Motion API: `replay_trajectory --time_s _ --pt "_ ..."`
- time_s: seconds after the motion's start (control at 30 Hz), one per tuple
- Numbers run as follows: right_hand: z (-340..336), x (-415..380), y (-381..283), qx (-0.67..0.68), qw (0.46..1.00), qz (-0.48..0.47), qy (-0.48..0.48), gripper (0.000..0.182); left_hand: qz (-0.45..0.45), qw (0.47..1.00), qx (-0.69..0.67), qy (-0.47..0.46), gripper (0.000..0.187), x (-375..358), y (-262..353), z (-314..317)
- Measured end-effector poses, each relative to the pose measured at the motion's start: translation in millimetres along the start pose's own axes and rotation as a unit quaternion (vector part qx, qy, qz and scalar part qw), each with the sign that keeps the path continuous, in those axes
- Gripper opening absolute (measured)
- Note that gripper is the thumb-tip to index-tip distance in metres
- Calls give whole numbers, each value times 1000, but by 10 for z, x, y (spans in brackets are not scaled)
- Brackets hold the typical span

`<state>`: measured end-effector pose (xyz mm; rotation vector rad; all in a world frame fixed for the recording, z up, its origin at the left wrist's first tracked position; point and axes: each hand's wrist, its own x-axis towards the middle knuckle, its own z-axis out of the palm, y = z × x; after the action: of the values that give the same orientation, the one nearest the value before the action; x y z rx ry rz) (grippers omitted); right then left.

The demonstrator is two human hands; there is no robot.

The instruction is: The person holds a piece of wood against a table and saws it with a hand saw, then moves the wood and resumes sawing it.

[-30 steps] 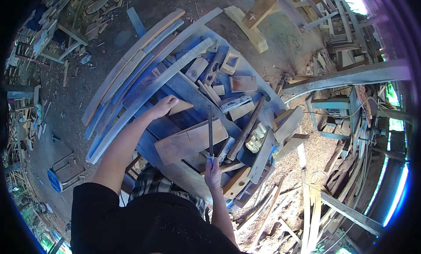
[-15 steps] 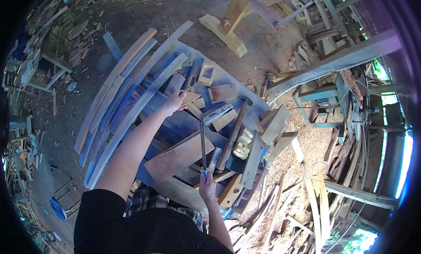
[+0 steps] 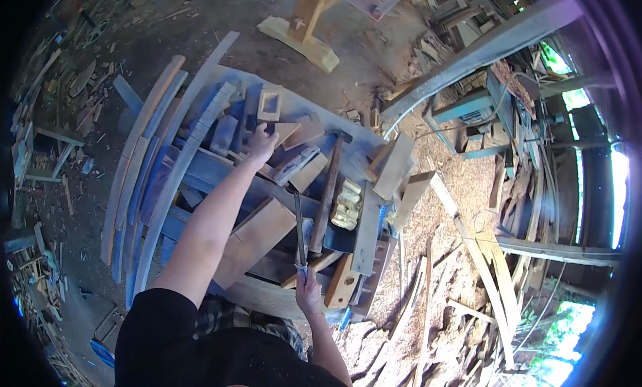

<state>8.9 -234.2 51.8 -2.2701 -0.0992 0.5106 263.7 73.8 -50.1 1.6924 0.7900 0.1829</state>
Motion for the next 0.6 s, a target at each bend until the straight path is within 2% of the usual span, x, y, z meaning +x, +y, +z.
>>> replay_trajectory --time_s 0.07,0.1,0.17,0.23,0.27,0.3,0.37,0.4,0.47,0.5,0.53,0.6 --pt "-4 -30 47 8 999 -24 21 14 70 996 31 53 47 -172 -33 -32" --pt "-4 -39 85 8 999 -32 23 14 72 995 33 53 47 -286 -28 -127" --pt "-28 -48 90 17 999 -30 23 14 116 992 -28 -32 26 -603 -81 -358" --pt "-47 -47 111 19 999 -32 25 14 142 985 93 35 18 -1128 -221 -493" --pt "-53 -45 152 15 999 -36 25 14 202 970 129 50 19 -1478 -204 -606" --pt "-47 -32 200 26 998 -45 27 13 230 951 197 64 33 -1798 -281 -685" --pt "-81 1 216 39 998 -39 17 13 188 933 306 37 75 -2548 16 -823" --pt "-94 17 227 48 998 -32 10 13 182 933 308 41 75 -2797 25 -840" --pt "-119 72 262 43 998 -42 0 14 141 899 407 -76 107 -3130 20 -861" --pt "-133 96 243 37 998 -48 -3 14 154 897 407 -77 115 -3147 -27 -884" --pt "-144 121 223 35 998 -54 -7 14 152 899 405 -70 115 -3123 -67 -888" --pt "-188 158 185 30 996 -79 -5 14 45 893 447 -10 118 -2993 -108 -892"
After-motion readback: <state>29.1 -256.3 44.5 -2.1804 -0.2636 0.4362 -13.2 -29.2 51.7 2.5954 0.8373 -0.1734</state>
